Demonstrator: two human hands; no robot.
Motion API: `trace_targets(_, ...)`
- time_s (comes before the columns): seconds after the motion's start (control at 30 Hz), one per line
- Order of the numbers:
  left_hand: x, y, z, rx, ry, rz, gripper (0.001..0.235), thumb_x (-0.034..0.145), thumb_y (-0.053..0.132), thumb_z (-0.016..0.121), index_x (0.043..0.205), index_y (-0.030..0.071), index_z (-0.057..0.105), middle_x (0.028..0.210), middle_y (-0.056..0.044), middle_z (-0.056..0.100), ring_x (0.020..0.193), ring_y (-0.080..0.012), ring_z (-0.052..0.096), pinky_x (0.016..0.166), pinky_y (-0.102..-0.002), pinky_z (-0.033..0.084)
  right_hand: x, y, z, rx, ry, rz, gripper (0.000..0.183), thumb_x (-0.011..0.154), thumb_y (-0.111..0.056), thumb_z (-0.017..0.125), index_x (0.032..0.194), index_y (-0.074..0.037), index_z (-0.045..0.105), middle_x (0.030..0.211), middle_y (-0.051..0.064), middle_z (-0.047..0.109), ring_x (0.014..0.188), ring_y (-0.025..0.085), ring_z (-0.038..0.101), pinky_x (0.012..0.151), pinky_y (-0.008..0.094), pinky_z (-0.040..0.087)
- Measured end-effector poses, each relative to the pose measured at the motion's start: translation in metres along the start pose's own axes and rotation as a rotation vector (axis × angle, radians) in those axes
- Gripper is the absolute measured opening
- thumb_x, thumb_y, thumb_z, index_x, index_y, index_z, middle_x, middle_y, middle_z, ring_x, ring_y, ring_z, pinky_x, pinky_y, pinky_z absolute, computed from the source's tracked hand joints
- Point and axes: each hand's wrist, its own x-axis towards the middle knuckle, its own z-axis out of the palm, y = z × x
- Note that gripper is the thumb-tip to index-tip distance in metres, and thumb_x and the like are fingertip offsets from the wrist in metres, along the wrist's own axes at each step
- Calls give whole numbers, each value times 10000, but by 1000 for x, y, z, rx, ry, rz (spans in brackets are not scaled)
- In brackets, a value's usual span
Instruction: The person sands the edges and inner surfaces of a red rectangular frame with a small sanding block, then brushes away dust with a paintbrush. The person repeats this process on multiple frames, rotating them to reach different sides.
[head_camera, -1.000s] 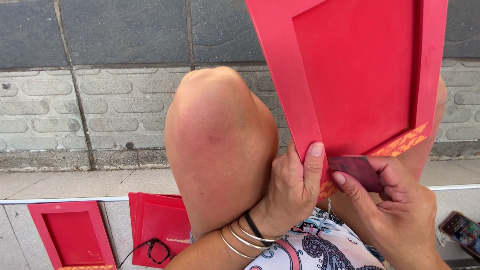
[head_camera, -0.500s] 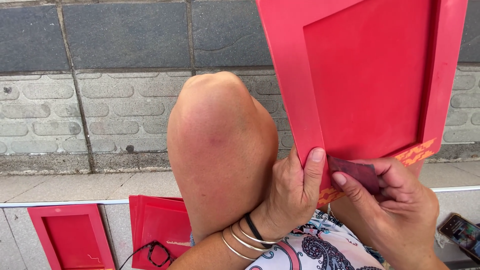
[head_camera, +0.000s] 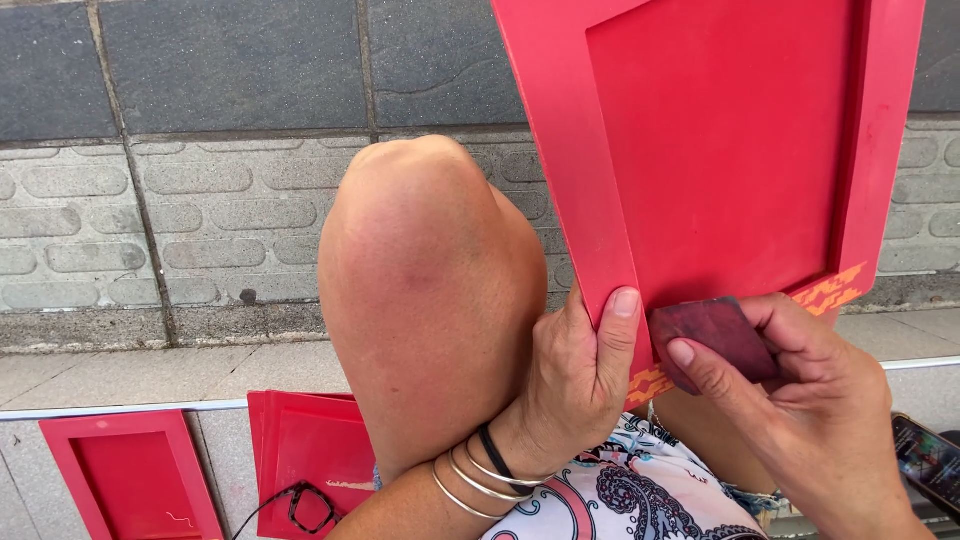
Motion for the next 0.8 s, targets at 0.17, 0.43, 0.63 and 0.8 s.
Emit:
trace_targets(0.17, -1, 1, -2, -33, 0, 2, 292, 957, 227, 325, 1062, -6, 465, 839, -112, 590, 681, -277, 591, 644, -360, 497, 0, -5, -13, -236, -37, 106, 307, 660, -101, 710, 965, -71, 693, 840, 5, 698, 743, 78, 564, 716, 203, 461)
trace_targets(0.43, -1, 1, 0, 26, -45, 40, 250, 950, 202, 338, 1016, -6, 460, 706, -108, 542, 554, -287, 537, 521, -370, 440, 12, 6, -24, -313, -224, 144, 187, 636, -138, 773, 814, -107, 725, 662, -29, 688, 615, 68, 553, 583, 211, 433)
trace_targets(0.63, -2, 3, -1, 59, -49, 103, 290, 957, 183, 343, 1133, -27, 438, 794, -138, 591, 634, -315, 598, 587, -376, 490, 14, -2, -14, -187, -226, 165, 177, 712, -140, 686, 839, -63, 783, 669, 10, 643, 616, 71, 512, 545, 217, 412)
trace_targets(0.8, -1, 1, 2, 85, -31, 114, 242, 943, 180, 372, 990, -42, 458, 695, -142, 568, 541, -328, 563, 500, -389, 452, 11, 4, -14, -308, -254, 35, 186, 802, -215, 645, 677, -94, 711, 486, -10, 463, 450, 86, 364, 393, 236, 296)
